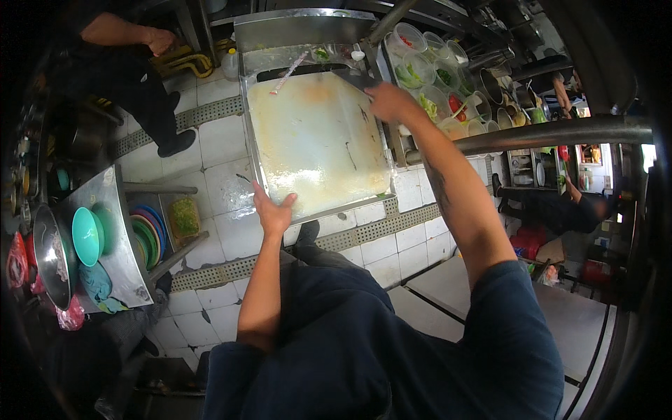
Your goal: The person uses a cleaver to cut raw chicken pieces on a cutting board, then transfers the cut pieces into a metal bowl. The person also scrapes the cutting board clean with the cleaver.
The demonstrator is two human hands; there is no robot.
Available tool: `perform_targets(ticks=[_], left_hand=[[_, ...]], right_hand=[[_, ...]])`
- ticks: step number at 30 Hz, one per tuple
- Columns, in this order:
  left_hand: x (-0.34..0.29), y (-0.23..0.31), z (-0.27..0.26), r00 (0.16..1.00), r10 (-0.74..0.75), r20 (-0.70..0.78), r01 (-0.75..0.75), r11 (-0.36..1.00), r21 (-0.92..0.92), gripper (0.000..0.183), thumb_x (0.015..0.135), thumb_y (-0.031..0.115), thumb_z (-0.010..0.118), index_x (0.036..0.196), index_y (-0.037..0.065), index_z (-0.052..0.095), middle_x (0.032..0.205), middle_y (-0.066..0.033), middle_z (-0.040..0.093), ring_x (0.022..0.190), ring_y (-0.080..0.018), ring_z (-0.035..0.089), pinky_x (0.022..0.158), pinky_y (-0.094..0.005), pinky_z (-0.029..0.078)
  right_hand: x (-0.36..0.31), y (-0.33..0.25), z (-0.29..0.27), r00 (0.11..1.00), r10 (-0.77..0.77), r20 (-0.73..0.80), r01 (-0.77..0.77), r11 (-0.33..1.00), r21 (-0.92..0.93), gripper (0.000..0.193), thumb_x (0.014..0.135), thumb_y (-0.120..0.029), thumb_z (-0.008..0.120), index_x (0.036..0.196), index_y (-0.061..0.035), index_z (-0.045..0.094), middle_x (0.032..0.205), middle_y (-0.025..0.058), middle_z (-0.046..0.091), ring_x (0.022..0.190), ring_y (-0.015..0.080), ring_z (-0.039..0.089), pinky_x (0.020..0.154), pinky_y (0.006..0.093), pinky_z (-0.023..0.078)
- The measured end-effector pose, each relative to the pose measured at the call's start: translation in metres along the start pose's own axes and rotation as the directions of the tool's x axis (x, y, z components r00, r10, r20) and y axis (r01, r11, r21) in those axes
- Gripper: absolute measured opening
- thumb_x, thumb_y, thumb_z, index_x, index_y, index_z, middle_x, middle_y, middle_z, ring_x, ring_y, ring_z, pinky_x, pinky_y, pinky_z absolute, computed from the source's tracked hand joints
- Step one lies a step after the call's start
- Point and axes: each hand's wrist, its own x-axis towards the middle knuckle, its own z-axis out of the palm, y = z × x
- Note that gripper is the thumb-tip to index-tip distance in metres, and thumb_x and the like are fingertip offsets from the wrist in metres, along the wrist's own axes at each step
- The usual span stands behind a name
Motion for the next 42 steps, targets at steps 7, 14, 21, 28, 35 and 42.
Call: perform_targets(ticks=[7, 14, 21, 28, 35, 42], left_hand=[[-0.001, -0.006, -0.001, 0.997, 0.047, -0.053, -0.049, 0.998, -0.033, 0.114, 0.077, 0.025, 0.086, 0.158, -0.004, 0.011, 0.154, -0.0325, 0.032, 0.145, -0.0445, 0.03, 0.121, -0.0469, 0.027], [0.0, -0.003, -0.004, 1.0, 0.001, -0.015, -0.001, 0.999, -0.046, 0.113, 0.077, 0.024, 0.086, 0.158, -0.003, 0.012, 0.155, -0.0314, 0.032, 0.145, -0.0445, 0.029, 0.121, -0.0472, 0.026], [-0.002, -0.007, -0.002, 0.997, 0.063, -0.044, -0.065, 0.998, -0.025, 0.112, 0.078, 0.025, 0.085, 0.157, -0.004, 0.013, 0.154, -0.0319, 0.032, 0.145, -0.0453, 0.029, 0.12, -0.0471, 0.026], [0.001, -0.008, -0.001, 0.997, 0.042, -0.062, -0.043, 0.999, -0.014, 0.112, 0.077, 0.026, 0.086, 0.157, -0.004, 0.013, 0.155, -0.0318, 0.032, 0.144, -0.0453, 0.031, 0.12, -0.0473, 0.027], [0.002, -0.001, -0.003, 1.0, 0.011, -0.025, -0.012, 0.999, -0.038, 0.115, 0.076, 0.024, 0.087, 0.158, -0.002, 0.012, 0.154, -0.0316, 0.033, 0.143, -0.0441, 0.033, 0.118, -0.0475, 0.03], [0.001, 0.002, -0.009, 0.999, -0.016, -0.038, 0.014, 0.998, -0.059, 0.114, 0.076, 0.024, 0.087, 0.158, -0.001, 0.013, 0.153, -0.0312, 0.034, 0.142, -0.044, 0.035, 0.117, -0.0475, 0.032]], right_hand=[[-0.305, -0.031, 0.097, 0.978, 0.194, 0.069, -0.196, 0.981, 0.013, 0.064, 0.089, -0.016, 0.06, 0.151, -0.0202, 0.044, 0.08, 0.0214, 0.069, 0.073, 0.0411, 0.068, 0.067, 0.0529, 0.053], [-0.338, -0.065, 0.096, 0.895, 0.332, 0.297, -0.373, 0.923, 0.093, 0.057, 0.091, -0.019, 0.06, 0.147, -0.0211, 0.05, 0.089, 0.0253, 0.07, 0.086, 0.044, 0.068, 0.079, 0.054, 0.053], [-0.25, -0.028, 0.037, 0.946, 0.109, 0.305, -0.139, 0.987, 0.077, 0.064, 0.076, -0.012, 0.058, 0.14, -0.0125, 0.057, 0.093, 0.026, 0.07, 0.091, 0.0416, 0.07, 0.084, 0.0508, 0.056], [-0.072, 0.008, 0.005, 0.968, -0.1, 0.231, 0.105, 0.994, -0.009, 0.059, 0.08, -0.018, 0.057, 0.139, -0.0108, 0.059, 0.115, 0.0308, 0.065, 0.103, 0.0423, 0.067, 0.092, 0.0457, 0.054], [-0.003, 0.018, 0.011, 0.96, -0.228, -0.164, 0.224, 0.974, -0.044, 0.046, 0.077, -0.021, 0.067, 0.12, -0.0054, 0.069, 0.124, 0.0253, 0.065, 0.107, 0.0441, 0.065, 0.092, 0.0485, 0.053], [-0.309, -0.041, 0.088, 0.976, 0.168, 0.14, -0.185, 0.975, 0.121, 0.072, 0.085, -0.01, 0.062, 0.153, -0.0226, 0.041, 0.08, 0.0244, 0.069, 0.077, 0.0451, 0.068, 0.074, 0.0556, 0.054]])
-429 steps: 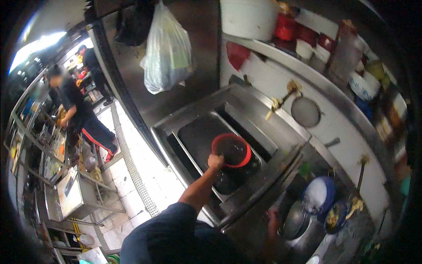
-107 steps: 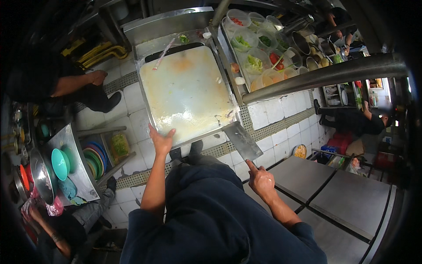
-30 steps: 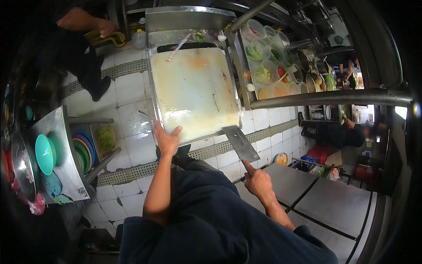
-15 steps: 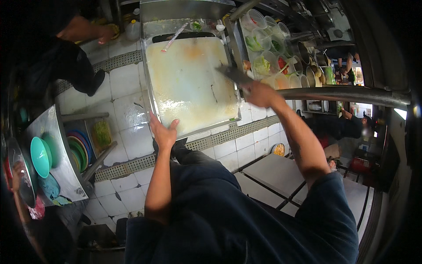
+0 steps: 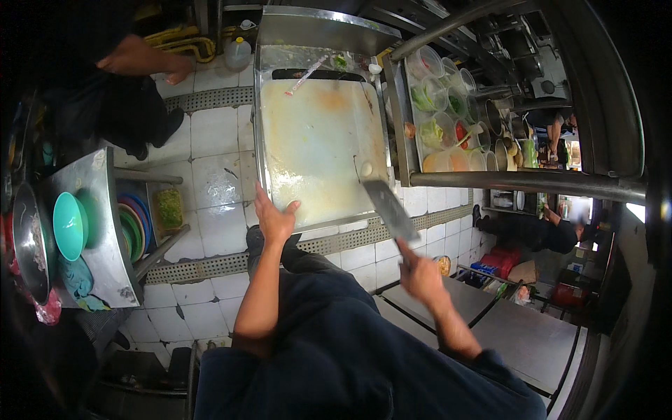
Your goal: The person uses a cleaver to cut raw chicken pieces on a cutting board, then transfers the cut pieces into a metal bowl. The person also scrapes the cutting board clean with the cleaver.
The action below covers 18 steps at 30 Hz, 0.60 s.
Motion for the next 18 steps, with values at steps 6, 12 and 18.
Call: perform_targets(ticks=[6, 12, 18], left_hand=[[-0.011, 0.021, 0.015, 0.953, 0.29, -0.092, -0.254, 0.924, 0.286, 0.102, 0.076, 0.018, 0.084, 0.156, 0.001, 0.023, 0.153, -0.0312, 0.034, 0.142, -0.0472, 0.033, 0.118, -0.0537, 0.029], [0.009, 0.109, 0.093, 0.355, 0.686, 0.635, -0.911, 0.408, 0.069, 0.057, 0.085, 0.005, 0.064, 0.141, 0.013, 0.055, 0.154, -0.0172, 0.04, 0.139, -0.0387, 0.04, 0.11, -0.0505, 0.04], [0.039, 0.134, 0.147, 0.008, 0.506, 0.862, -1.0, 0.005, 0.006, 0.039, 0.09, 0.009, 0.053, 0.128, 0.012, 0.062, 0.137, -0.0102, 0.057, 0.127, -0.0328, 0.053, 0.1, -0.0451, 0.048]], right_hand=[[-0.054, -0.002, 0.018, 0.988, 0.129, 0.084, -0.135, 0.988, 0.07, 0.065, 0.086, -0.013, 0.061, 0.149, -0.022, 0.047, 0.08, 0.0255, 0.068, 0.078, 0.0451, 0.067, 0.073, 0.0546, 0.053], [-0.034, 0.005, 0.041, 0.988, 0.123, 0.097, -0.126, 0.992, 0.023, 0.068, 0.085, -0.013, 0.06, 0.15, -0.0237, 0.046, 0.079, 0.0221, 0.066, 0.076, 0.0418, 0.067, 0.072, 0.0527, 0.054], [-0.037, 0.011, 0.031, 0.981, 0.13, 0.145, -0.147, 0.983, 0.113, 0.067, 0.087, -0.015, 0.062, 0.152, -0.0239, 0.045, 0.084, 0.0225, 0.068, 0.078, 0.0409, 0.068, 0.074, 0.0519, 0.054]])
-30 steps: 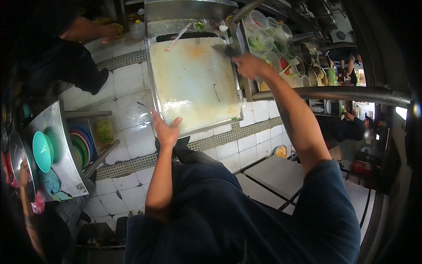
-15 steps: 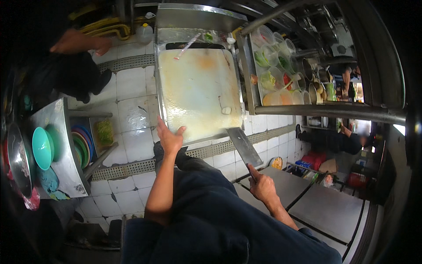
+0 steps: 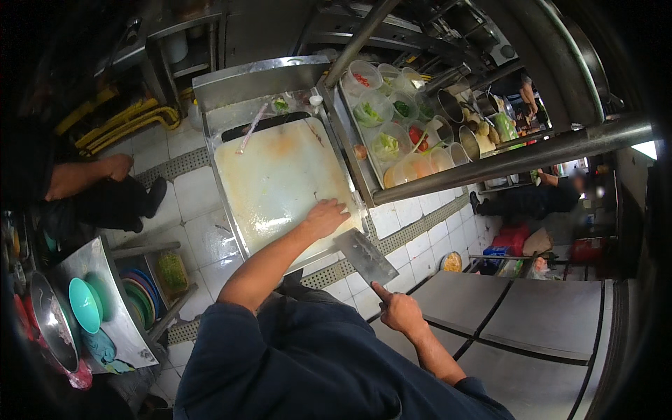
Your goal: The person uses a cleaver to cut raw chicken pieces on a cutting board, then transfers the cut pieces into a metal bowl. The person also scrapes the cutting board clean with the cleaver.
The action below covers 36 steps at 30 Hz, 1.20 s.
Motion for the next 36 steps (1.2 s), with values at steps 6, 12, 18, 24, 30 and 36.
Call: perform_targets(ticks=[6, 12, 18, 24, 30, 36], left_hand=[[0.021, -0.014, 0.011, 1.0, -0.008, -0.026, 0.008, 1.0, -0.001, 0.023, 0.09, 0.008, 0.053, 0.11, 0.007, 0.065, 0.115, -0.014, 0.067, 0.107, -0.035, 0.065, 0.085, -0.0456, 0.056], [-0.029, -0.03, 0.002, 0.643, -0.608, -0.465, 0.202, 0.72, -0.663, 0.028, 0.083, 0.008, 0.066, 0.11, 0.001, 0.064, 0.099, -0.019, 0.071, 0.086, -0.0321, 0.07, 0.079, -0.0408, 0.057], [-0.141, 0.0, 0.015, 0.172, -0.899, -0.404, 0.246, 0.436, -0.866, 0.032, 0.082, 0.006, 0.07, 0.113, 0.001, 0.065, 0.091, -0.0164, 0.071, 0.082, -0.0255, 0.07, 0.076, -0.036, 0.055], [-0.166, 0.035, 0.039, 0.072, -0.948, -0.309, 0.193, 0.317, -0.929, 0.029, 0.086, 0.01, 0.069, 0.114, 0.001, 0.066, 0.087, -0.0122, 0.07, 0.078, -0.0203, 0.067, 0.073, -0.0341, 0.054], [-0.21, 0.036, 0.052, 0.062, -0.961, -0.271, 0.187, 0.278, -0.942, 0.033, 0.083, 0.006, 0.069, 0.115, 0.002, 0.066, 0.092, -0.0129, 0.072, 0.079, -0.019, 0.068, 0.072, -0.0324, 0.054], [-0.232, 0.033, 0.059, 0.08, -0.957, -0.278, 0.251, 0.289, -0.924, 0.033, 0.083, 0.006, 0.069, 0.115, 0.001, 0.066, 0.093, -0.0148, 0.072, 0.08, -0.0201, 0.068, 0.071, -0.0325, 0.053]], right_hand=[[0.009, -0.002, -0.018, 0.996, -0.084, 0.037, 0.088, 0.989, -0.121, 0.068, 0.088, -0.016, 0.062, 0.153, -0.0184, 0.041, 0.083, 0.0227, 0.069, 0.079, 0.0388, 0.069, 0.072, 0.0509, 0.055], [0.073, -0.023, -0.072, 0.983, -0.171, 0.065, 0.181, 0.961, -0.208, 0.073, 0.08, -0.004, 0.056, 0.152, -0.0094, 0.04, 0.09, 0.0218, 0.071, 0.084, 0.0398, 0.07, 0.074, 0.049, 0.056], [0.25, -0.07, -0.178, 0.907, -0.337, 0.251, 0.42, 0.761, -0.494, 0.073, 0.078, -0.014, 0.063, 0.149, -0.007, 0.047, 0.128, 0.0301, 0.06, 0.104, 0.0409, 0.067, 0.091, 0.046, 0.053], [0.339, -0.138, -0.266, 0.965, -0.18, 0.189, 0.24, 0.895, -0.375, 0.072, 0.076, -0.013, 0.062, 0.147, -0.006, 0.05, 0.117, 0.0285, 0.066, 0.084, 0.0343, 0.073, 0.071, 0.0406, 0.059], [0.148, -0.043, -0.131, 0.928, -0.356, -0.107, 0.324, 0.916, -0.236, 0.068, 0.084, -0.014, 0.057, 0.151, -0.0103, 0.044, 0.115, 0.0285, 0.067, 0.102, 0.0432, 0.067, 0.092, 0.0504, 0.054], [0.092, -0.036, -0.064, 0.984, -0.18, 0.019, 0.178, 0.949, -0.26, 0.066, 0.085, -0.015, 0.053, 0.149, -0.0053, 0.042, 0.102, 0.0284, 0.07, 0.09, 0.0448, 0.07, 0.083, 0.053, 0.056]])
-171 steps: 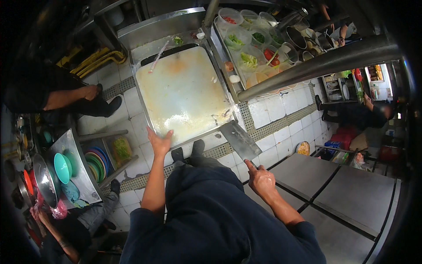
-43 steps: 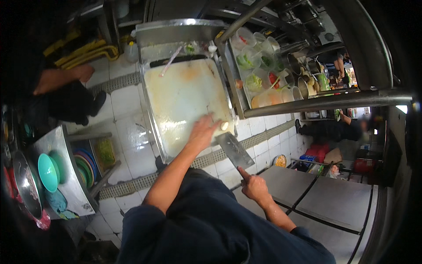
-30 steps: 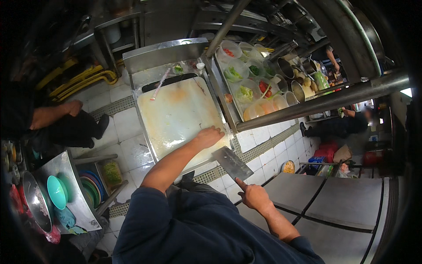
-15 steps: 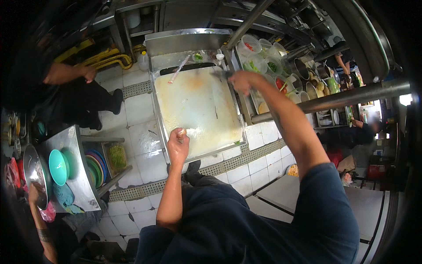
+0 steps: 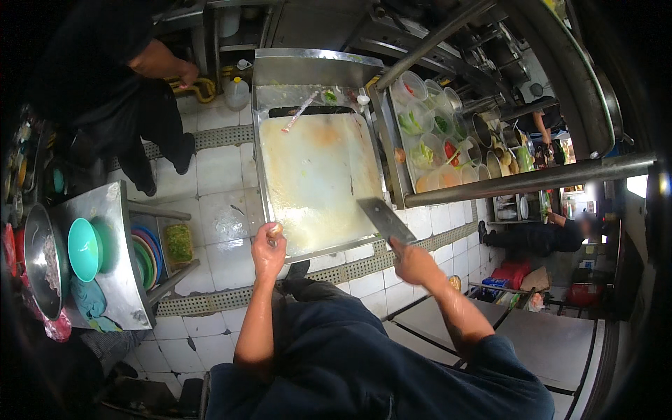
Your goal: The person uses a cleaver to cut raw chicken pieces on a cutting board, then transfers the cut pieces into a metal bowl. The person also scrapes the cutting board clean with the cleaver.
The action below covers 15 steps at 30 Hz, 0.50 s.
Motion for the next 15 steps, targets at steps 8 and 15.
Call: perform_targets(ticks=[8, 15], left_hand=[[-0.009, 0.025, -0.005, 0.999, -0.042, 0.034, 0.043, 0.999, -0.005, 0.031, 0.084, 0.006, 0.069, 0.115, 0.0, 0.066, 0.088, -0.0099, 0.07, 0.07, -0.0143, 0.061, 0.063, -0.0289, 0.05], [-0.012, 0.0, -0.026, 0.995, -0.053, -0.08, 0.046, 0.995, -0.091, 0.031, 0.083, 0.001, 0.069, 0.114, 0.002, 0.066, 0.085, -0.0083, 0.071, 0.069, -0.0128, 0.063, 0.06, -0.0272, 0.049]], right_hand=[[0.251, 0.018, -0.146, 0.847, -0.424, 0.321, 0.531, 0.648, -0.546, 0.052, 0.079, -0.017, 0.06, 0.125, 0.0062, 0.062, 0.104, 0.0287, 0.07, 0.09, 0.039, 0.071, 0.08, 0.0487, 0.057], [0.15, -0.016, -0.123, 0.948, -0.225, -0.225, 0.197, 0.97, -0.141, 0.069, 0.075, -0.013, 0.06, 0.143, -0.0028, 0.053, 0.108, 0.0316, 0.068, 0.1, 0.0418, 0.069, 0.092, 0.0475, 0.054]])
